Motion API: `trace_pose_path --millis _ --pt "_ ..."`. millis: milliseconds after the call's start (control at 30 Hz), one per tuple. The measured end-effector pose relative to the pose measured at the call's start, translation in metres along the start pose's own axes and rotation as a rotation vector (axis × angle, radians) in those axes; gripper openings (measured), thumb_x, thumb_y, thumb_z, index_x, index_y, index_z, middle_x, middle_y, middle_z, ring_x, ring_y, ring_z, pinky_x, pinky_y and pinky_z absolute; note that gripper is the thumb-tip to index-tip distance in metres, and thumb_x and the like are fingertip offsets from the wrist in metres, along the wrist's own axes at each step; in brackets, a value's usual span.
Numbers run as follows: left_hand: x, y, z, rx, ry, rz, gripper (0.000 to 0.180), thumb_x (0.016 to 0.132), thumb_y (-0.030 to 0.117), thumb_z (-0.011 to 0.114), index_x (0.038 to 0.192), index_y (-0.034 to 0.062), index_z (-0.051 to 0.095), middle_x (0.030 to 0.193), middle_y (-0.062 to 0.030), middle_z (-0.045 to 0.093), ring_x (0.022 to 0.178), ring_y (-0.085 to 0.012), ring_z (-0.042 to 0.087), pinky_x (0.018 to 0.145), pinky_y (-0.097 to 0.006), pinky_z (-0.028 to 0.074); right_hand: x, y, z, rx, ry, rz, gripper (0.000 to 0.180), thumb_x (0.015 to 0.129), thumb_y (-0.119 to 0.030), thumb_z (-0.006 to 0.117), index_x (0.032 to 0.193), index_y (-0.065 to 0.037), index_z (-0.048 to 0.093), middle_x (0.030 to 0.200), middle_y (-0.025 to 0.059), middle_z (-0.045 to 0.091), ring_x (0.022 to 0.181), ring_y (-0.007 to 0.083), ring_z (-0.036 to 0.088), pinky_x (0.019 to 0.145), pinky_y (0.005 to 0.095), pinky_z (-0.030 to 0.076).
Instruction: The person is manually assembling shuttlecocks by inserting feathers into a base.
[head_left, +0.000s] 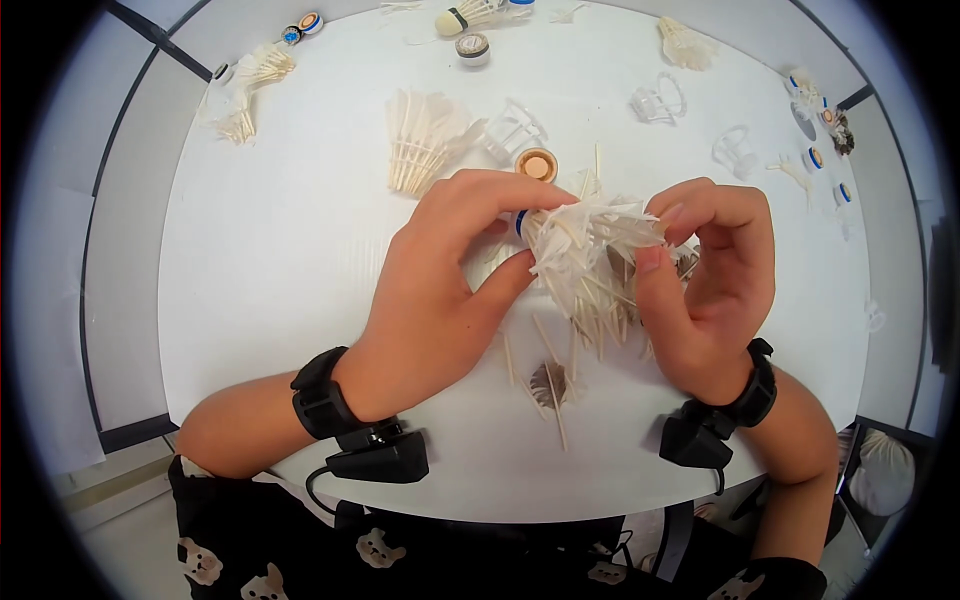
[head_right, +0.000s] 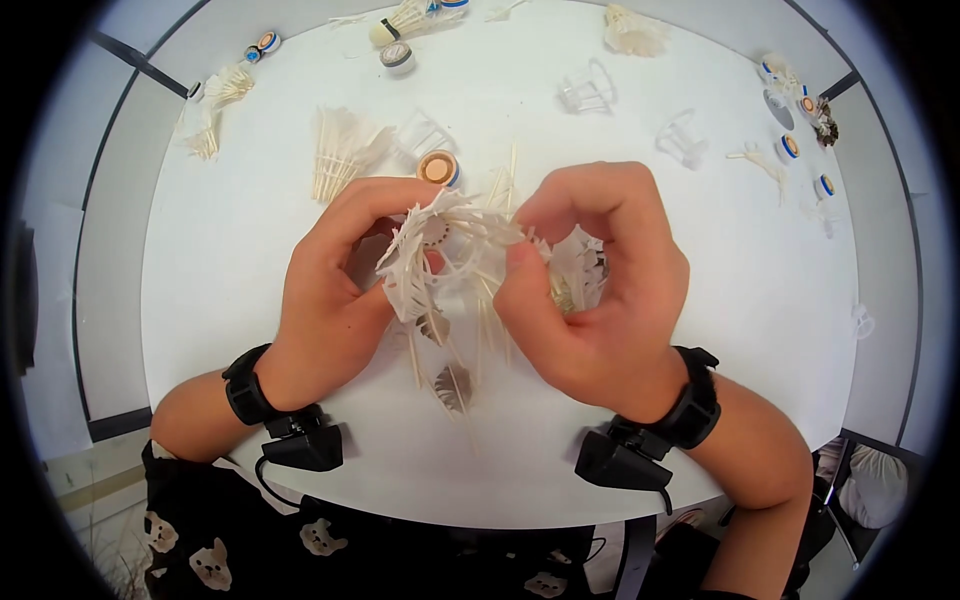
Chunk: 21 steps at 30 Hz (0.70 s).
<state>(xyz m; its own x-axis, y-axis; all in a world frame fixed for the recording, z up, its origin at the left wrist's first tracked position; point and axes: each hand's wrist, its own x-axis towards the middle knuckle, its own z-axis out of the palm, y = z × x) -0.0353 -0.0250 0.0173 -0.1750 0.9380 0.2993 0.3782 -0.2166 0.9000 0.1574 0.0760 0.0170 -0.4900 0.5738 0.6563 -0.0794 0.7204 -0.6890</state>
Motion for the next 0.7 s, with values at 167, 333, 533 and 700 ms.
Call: trace_pose_path --millis 167,333,533,700 --pt "0.0010 0.0002 -0.0011 0.043 -0.001 0.042 0.046 0.081 -0.013 0.066 0.121 0.0105 0.069 0.112 -0.0077 0.065 0.100 -0.0249 0.060 0.086 -0.033 0.053 0.0006 0.0003 -0.0019 -0.012 -0.022 -0.035 0.027 0.082 0.009 0.066 0.106 0.003 0.056 0.096 0.0063 0.060 0.079 0.0101 0.056 0.074 0.0229 0.047" --pt "0.0006 0.0001 -0.0004 0.028 0.003 0.025 0.047 0.080 -0.014 0.066 0.120 0.0102 0.069 0.113 -0.0069 0.066 0.100 -0.0250 0.060 0.086 -0.033 0.052 0.0008 -0.0001 -0.0018 -0.008 -0.024 -0.018 0.026 0.083 0.008 0.066 0.107 0.003 0.055 0.097 0.0062 0.060 0.080 0.0096 0.056 0.074 0.0228 0.047" --pt "0.0007 0.0000 -0.0002 0.045 0.011 0.060 0.046 0.080 -0.014 0.066 0.119 0.0099 0.069 0.113 -0.0057 0.067 0.101 -0.0250 0.061 0.086 -0.033 0.052 0.0002 -0.0012 -0.0009 0.039 -0.022 0.012 0.027 0.083 0.008 0.065 0.106 0.002 0.054 0.096 0.0053 0.059 0.081 0.0093 0.054 0.076 0.0228 0.046" --pt "0.0011 0.0005 0.0003 0.037 0.005 0.053 0.045 0.080 -0.013 0.066 0.119 0.0093 0.069 0.113 -0.0055 0.067 0.102 -0.0252 0.061 0.087 -0.033 0.053 0.0008 -0.0006 -0.0021 0.055 -0.031 0.017 0.024 0.085 0.007 0.064 0.106 0.002 0.054 0.097 0.0053 0.058 0.081 0.0094 0.053 0.076 0.0228 0.045"
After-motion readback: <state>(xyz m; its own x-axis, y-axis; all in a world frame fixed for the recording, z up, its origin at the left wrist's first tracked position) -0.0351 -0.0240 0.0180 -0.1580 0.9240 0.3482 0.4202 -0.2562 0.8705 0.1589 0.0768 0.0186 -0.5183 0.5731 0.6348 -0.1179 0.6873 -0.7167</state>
